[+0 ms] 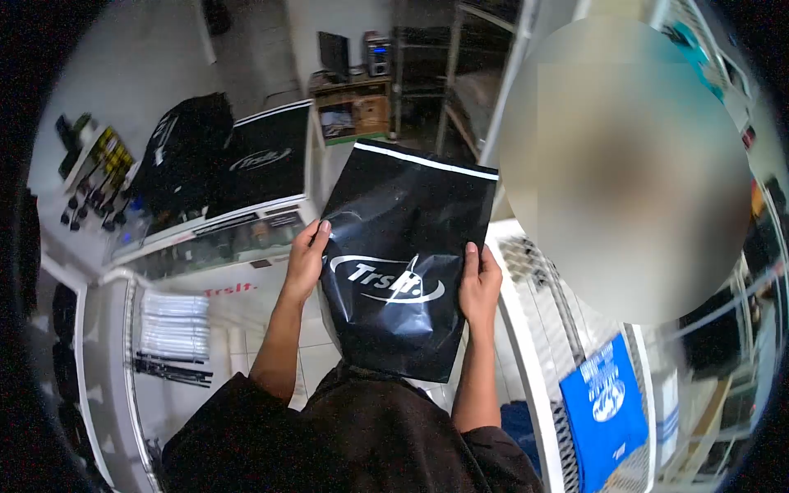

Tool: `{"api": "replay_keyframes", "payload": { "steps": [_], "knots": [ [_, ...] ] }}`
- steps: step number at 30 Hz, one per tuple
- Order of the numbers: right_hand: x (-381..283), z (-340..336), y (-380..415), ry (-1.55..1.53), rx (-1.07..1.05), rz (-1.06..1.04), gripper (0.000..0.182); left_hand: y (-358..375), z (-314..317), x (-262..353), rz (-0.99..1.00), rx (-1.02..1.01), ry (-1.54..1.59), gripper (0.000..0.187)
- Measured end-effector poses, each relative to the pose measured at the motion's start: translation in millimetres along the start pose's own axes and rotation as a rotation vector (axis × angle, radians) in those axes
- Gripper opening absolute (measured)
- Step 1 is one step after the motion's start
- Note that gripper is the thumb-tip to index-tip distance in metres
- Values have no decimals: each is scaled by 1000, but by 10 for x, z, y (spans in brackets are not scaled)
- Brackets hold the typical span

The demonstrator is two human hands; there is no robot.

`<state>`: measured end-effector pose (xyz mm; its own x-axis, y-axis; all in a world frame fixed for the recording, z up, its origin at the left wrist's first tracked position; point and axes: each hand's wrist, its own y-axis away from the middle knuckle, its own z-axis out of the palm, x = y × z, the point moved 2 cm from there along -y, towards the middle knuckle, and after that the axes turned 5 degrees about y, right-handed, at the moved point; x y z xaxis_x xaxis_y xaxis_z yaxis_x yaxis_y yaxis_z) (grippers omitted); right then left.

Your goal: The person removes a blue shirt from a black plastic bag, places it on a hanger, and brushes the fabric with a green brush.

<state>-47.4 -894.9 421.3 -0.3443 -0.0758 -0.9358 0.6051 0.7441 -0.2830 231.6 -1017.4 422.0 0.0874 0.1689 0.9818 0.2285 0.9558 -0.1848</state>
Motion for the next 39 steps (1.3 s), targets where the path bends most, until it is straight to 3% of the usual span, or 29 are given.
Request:
{"api": "replay_keyframes", "payload": {
  "steps": [2, 3, 8, 14, 16, 18, 19, 20, 22, 24, 25, 26, 29, 33, 34, 36, 39],
  "knots": [
    [-10, 327, -175, -2, -50, 0, 36, -39, -176, 236, -13, 147, -73, 39],
    [-30, 482, -255, 9, -62, -11, 36, -186, -393, 18, -21, 78, -41, 39],
    [-230, 1404, -736, -53, -196, -67, 32, -710, -1102, -149, 71, 256, -13, 38],
    [-395, 2628, -1462, -91, -237, -173, 38, -1396, -1912, 108, 220, 270, -46, 36],
    [-559, 3016, -1666, -154, -275, -177, 42, -1654, -2202, 182, 226, 302, -103, 37],
    [-657, 3362, -1943, -164, -369, -167, 45, -1994, -2509, 156, 106, 363, -130, 39],
    [-665, 3556, -2076, -149, -351, -184, 44, -2065, -2582, 317, 138, 422, -240, 40],
    [-526, 3810, -2257, -149, -354, -181, 44, -2311, -2819, 98, 147, 373, -169, 48],
    [-205, 4271, -2621, -146, -152, -161, 41, -2396, -3023, 153, 91, 467, -394, 60],
    [-286, 4456, -2670, -130, -188, -128, 41, -2131, -2983, 481, -15, 481, -517, 63],
    [-282, 4554, -2694, -134, -338, -61, 41, -1958, -2949, 526, -126, 489, -635, 67],
    [-267, 4640, -2703, -133, -488, 10, 41, -1837, -2987, 369, -84, 524, -737, 63],
    [-115, 4891, -2668, 66, -469, -78, 37, -1513, -3015, 141, -99, 550, -823, 56],
    [381, 5117, -2616, 296, -365, -131, 42, -1372, -3117, -210, 109, 570, -825, 52],
    [207, 5091, -2508, 295, -368, -139, 42, -1398, -3148, -258, 203, 569, -857, 51],
    [-89, 4973, -2281, 440, -266, -112, 43, -1401, -3171, -331, 200, 608, -875, 46],
    [-60, 4972, -2292, 467, -277, -127, 44, -1416, -3167, -327, 296, 665, -938, 44]
  ]
}}
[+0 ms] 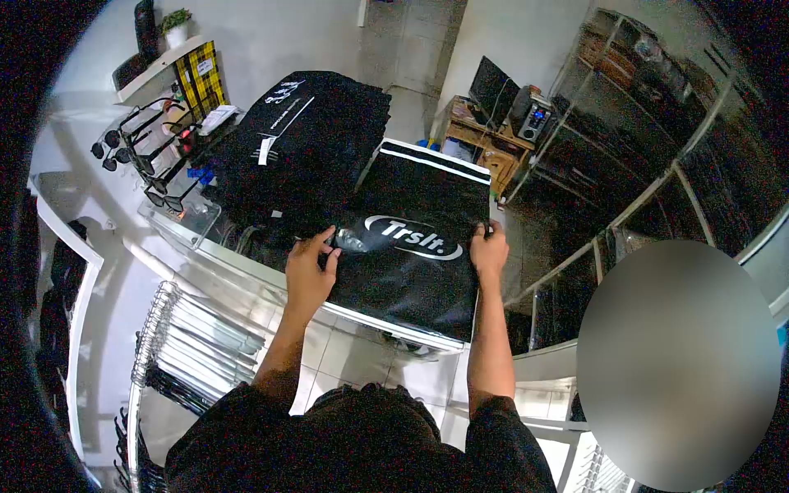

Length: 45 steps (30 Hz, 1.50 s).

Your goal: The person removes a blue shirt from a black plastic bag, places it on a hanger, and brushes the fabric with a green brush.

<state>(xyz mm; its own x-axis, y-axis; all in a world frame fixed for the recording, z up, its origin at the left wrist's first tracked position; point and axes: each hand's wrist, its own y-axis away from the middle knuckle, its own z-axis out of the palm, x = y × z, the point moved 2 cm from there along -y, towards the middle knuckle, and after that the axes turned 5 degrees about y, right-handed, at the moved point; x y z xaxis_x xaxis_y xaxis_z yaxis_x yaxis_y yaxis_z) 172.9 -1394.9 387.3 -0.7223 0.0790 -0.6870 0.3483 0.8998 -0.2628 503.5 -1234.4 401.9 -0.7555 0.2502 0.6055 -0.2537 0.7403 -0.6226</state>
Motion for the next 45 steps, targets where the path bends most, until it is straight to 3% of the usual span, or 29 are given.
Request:
{"api": "replay_keyframes", "payload": {
  "steps": [6, 8, 12, 15, 17, 20, 28, 33, 38, 45],
  "knots": [
    [17, 10, 60, 33, -8, 33, 48, -18, 16, -9, 12, 6, -11, 40],
    [47, 25, 51, 90, -30, 24, 57, -24, -28, 13, 31, 17, -4, 37],
    [-121, -335, 483, 146, 49, -37, 65, 101, -211, 77, 1, 11, 19, 30],
    [-272, -683, 995, 110, -27, -185, 64, 211, -344, 83, 8, -3, 46, 27],
    [-490, -738, 1455, 192, -38, -421, 61, 295, -371, 75, -41, -82, 50, 25],
    [-432, -554, 1830, 427, -40, -525, 60, 376, -328, -61, 36, -112, -30, 23],
    [-181, -858, 1939, 308, 8, -335, 60, 399, -397, -65, 17, -120, 87, 27],
    [-97, -1056, 2188, 133, -166, -390, 65, 489, -635, -62, 115, -241, 3, 34],
    [-14, -1128, 2204, 146, -143, -348, 43, 545, -584, -189, 76, -261, 91, 35],
    [7, -1059, 2185, 83, -59, -303, 43, 562, -559, -141, 60, -231, 67, 33]
  ]
}}
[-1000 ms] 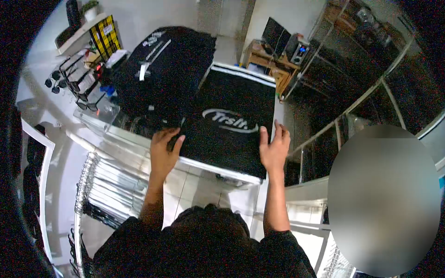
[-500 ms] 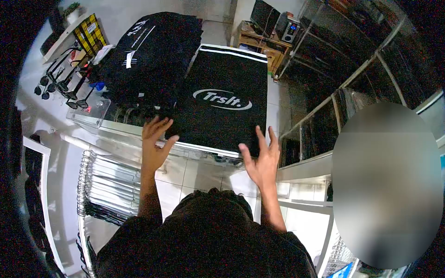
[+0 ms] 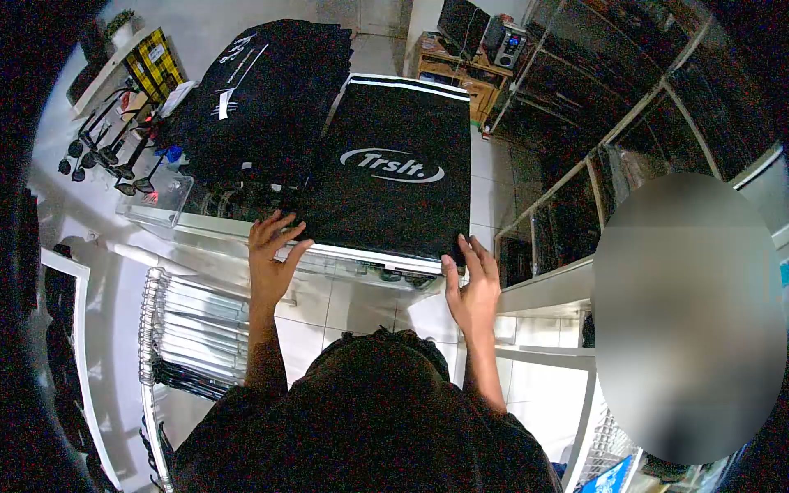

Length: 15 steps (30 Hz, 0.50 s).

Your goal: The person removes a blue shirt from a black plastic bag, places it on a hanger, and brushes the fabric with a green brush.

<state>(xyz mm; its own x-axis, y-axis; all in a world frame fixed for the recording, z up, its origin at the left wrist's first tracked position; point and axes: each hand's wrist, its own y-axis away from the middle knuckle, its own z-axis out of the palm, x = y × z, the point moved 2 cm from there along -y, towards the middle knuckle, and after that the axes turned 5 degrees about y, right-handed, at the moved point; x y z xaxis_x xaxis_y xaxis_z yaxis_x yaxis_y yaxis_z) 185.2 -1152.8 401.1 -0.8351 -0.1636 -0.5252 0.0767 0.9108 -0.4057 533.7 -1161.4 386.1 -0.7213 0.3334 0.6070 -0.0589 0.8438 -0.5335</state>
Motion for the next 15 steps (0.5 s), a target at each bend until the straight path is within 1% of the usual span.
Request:
{"api": "replay_keyframes", "payload": {
  "steps": [3, 5, 8, 12, 15],
  "knots": [
    [-23, 12, 41, -19, -8, -23, 48, 6, 5, 4, 17, 10, -9, 31],
    [-27, 14, 53, 13, -23, -24, 56, 5, 12, -7, -4, 1, -1, 29],
    [-37, 10, 49, -18, -13, 2, 57, -6, -15, 54, -27, -10, 13, 26],
    [17, 17, 22, -95, -30, 30, 56, 24, -9, 6, -7, 0, 44, 26],
    [55, 32, 17, -158, -28, 59, 55, 35, -29, 1, -43, -13, 71, 25]
  ]
}}
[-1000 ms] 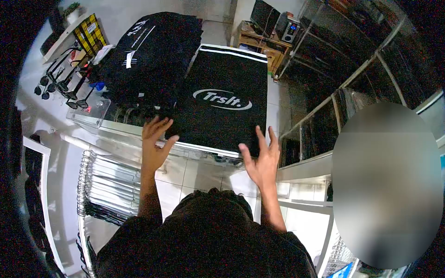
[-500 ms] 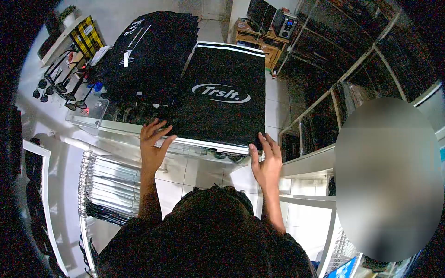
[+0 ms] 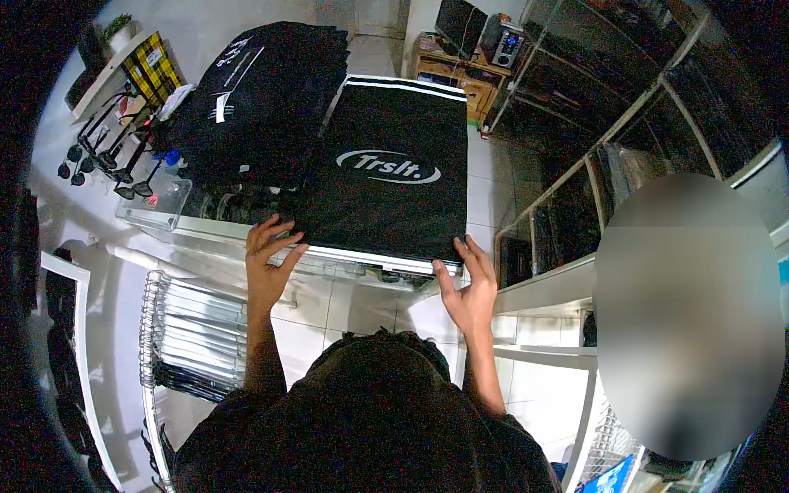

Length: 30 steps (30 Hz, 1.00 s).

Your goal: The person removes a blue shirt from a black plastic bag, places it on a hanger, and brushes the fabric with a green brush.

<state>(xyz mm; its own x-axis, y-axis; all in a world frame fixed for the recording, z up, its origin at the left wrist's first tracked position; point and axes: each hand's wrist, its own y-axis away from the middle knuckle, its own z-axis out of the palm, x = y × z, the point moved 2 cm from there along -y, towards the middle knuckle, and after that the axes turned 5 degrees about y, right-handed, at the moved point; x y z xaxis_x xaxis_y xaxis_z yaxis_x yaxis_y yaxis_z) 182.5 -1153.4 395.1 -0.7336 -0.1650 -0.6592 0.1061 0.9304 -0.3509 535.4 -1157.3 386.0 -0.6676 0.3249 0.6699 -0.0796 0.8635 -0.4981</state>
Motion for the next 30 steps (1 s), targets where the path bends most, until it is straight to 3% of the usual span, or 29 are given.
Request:
{"api": "replay_keyframes", "payload": {
  "steps": [12, 22, 28, 30],
  "knots": [
    [-4, 173, 40, -57, 154, 9, 36, 7, 33, -11, -16, 89, 63, 15],
    [55, 282, 101, 16, 230, -62, 35, 65, 95, -78, 22, 142, 11, 11],
    [75, 308, 124, -16, 223, -3, 36, 62, 100, -42, 37, 137, 11, 16],
    [95, 284, 156, -104, 246, 37, 39, 70, 101, 23, 62, 221, 21, 19]
  ]
}}
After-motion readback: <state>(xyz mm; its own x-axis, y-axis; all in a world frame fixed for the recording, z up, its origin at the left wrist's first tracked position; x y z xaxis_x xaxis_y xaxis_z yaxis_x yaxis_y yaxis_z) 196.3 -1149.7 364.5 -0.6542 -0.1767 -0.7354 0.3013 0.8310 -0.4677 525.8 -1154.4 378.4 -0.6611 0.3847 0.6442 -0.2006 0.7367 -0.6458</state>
